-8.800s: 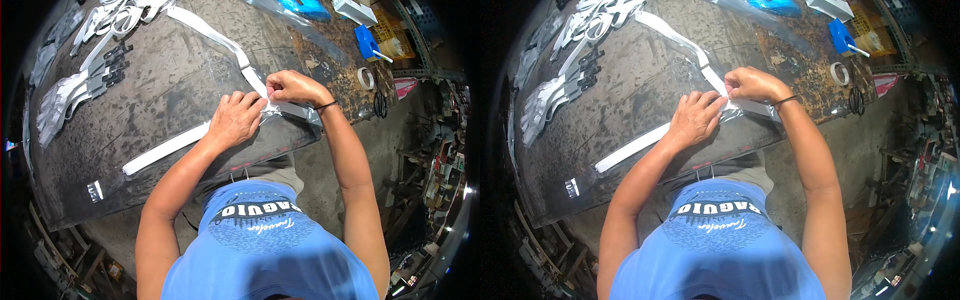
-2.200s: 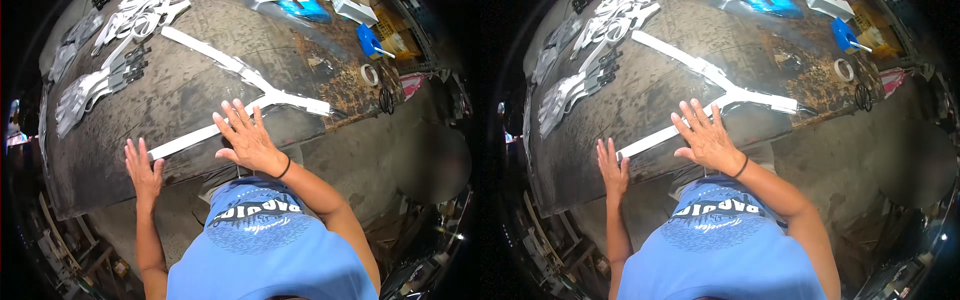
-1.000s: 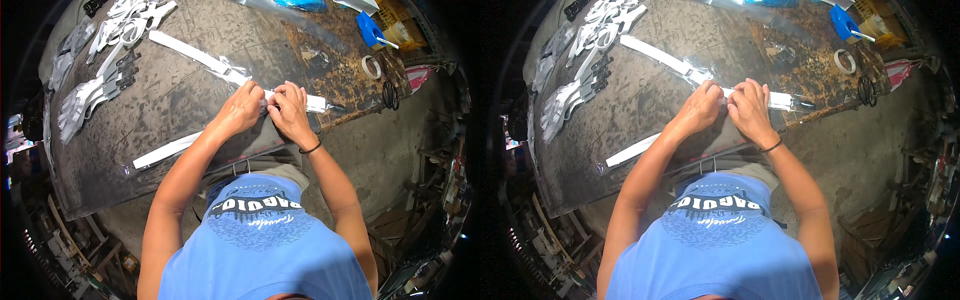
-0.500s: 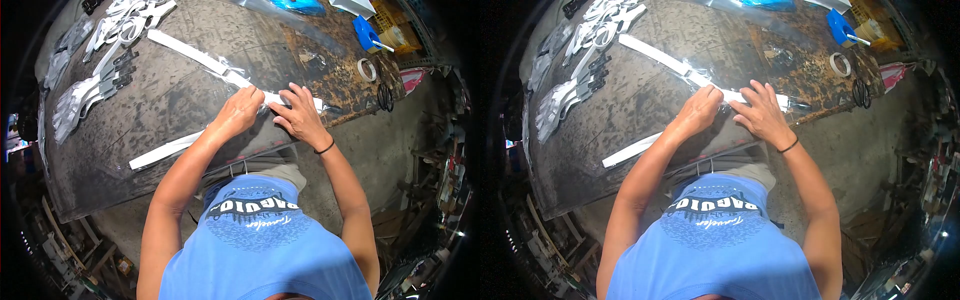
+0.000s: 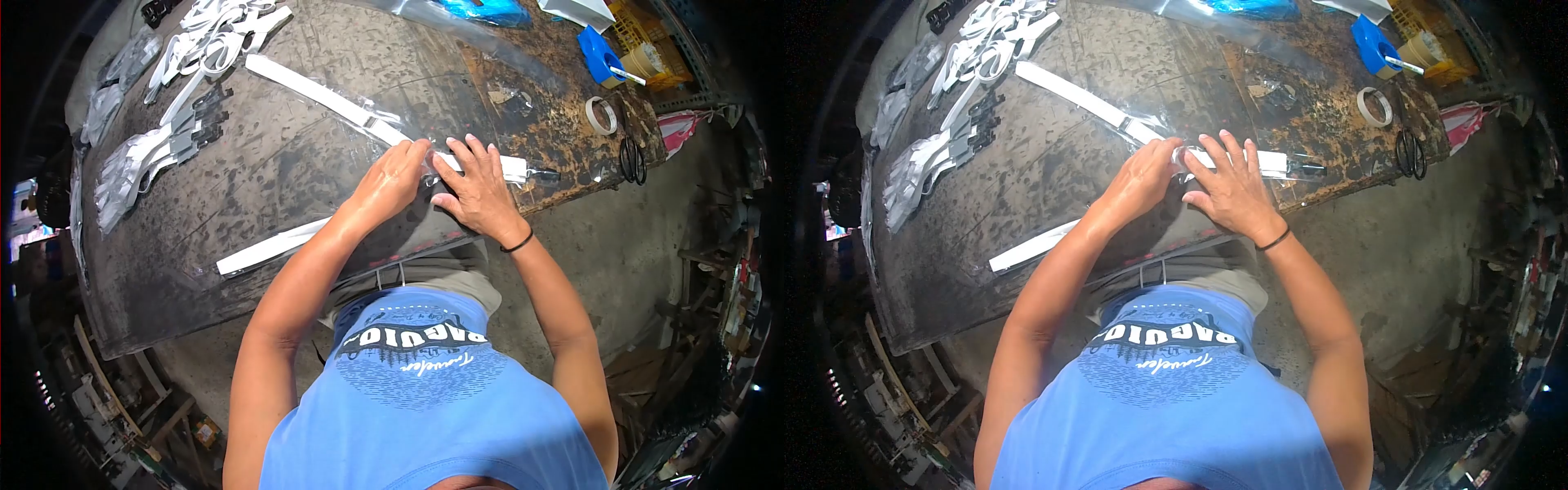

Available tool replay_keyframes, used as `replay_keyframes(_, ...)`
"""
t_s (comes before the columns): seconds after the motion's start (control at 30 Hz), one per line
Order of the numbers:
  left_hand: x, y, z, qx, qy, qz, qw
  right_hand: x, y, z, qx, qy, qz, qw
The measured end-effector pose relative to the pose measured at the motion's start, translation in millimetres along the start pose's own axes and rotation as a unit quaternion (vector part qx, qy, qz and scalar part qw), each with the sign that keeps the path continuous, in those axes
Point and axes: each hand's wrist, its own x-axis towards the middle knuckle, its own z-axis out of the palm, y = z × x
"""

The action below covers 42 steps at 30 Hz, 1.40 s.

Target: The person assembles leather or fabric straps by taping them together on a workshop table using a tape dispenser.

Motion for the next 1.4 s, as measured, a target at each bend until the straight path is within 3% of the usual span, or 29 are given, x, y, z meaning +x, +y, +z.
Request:
replay_keyframes(0.07, 2, 1, 0, 0.016, -0.056, -0.049, 0.997, 0, -2, 0, 0.006, 0.004, 0.004, 1.000)
replay_keyframes(0.2, 1, -3, 6, 0.039, -0.041, -0.062, 0.996, -1, -3, -1, 0.025, 0.016, 0.006, 1.000)
replay_keyframes(0.3, 1, -4, 6, 0.055, -0.035, -0.053, 0.996, -1, 5, 0, 0.075, 0.063, 0.000, 0.995)
replay_keyframes(0.37, 2, -3, 6, 0.081, -0.029, -0.040, 0.996, 1, 9, 2, 0.156, 0.118, 0.045, 0.980)
replay_keyframes(0.5, 5, -7, 5, 0.084, -0.013, -0.003, 0.996, 6, -6, -5, 0.120, 0.134, 0.079, 0.980)
replay_keyframes(0.67, 3, -9, 6, 0.196, 0.004, 0.079, 0.977, 16, -9, 2, 0.118, 0.163, 0.073, 0.977)
replay_keyframes(0.9, 5, -9, 6, 0.175, -0.004, 0.093, 0.980, 25, -19, 8, 0.138, 0.209, 0.089, 0.964)
replay_keyframes(1.0, 5, -9, 7, 0.189, -0.024, 0.060, 0.980, 15, -22, -12, 0.146, 0.226, 0.103, 0.958)
replay_keyframes(1.1, 4, -9, 6, 0.200, -0.038, 0.043, 0.978, -10, -15, -31, 0.210, 0.246, 0.139, 0.936)
replay_keyframes(1.2, 3, -7, 5, 0.198, -0.039, 0.045, 0.978, -48, 14, -58, 0.161, 0.294, 0.229, 0.914)
replay_keyframes(1.33, 5, -1, -2, 0.199, -0.065, 0.035, 0.977, -96, 98, -83, 0.069, 0.327, 0.377, 0.864)
replay_keyframes(1.4, 11, 11, -9, 0.191, -0.027, 0.029, 0.981, -112, 131, -76, 0.105, 0.339, 0.407, 0.842)
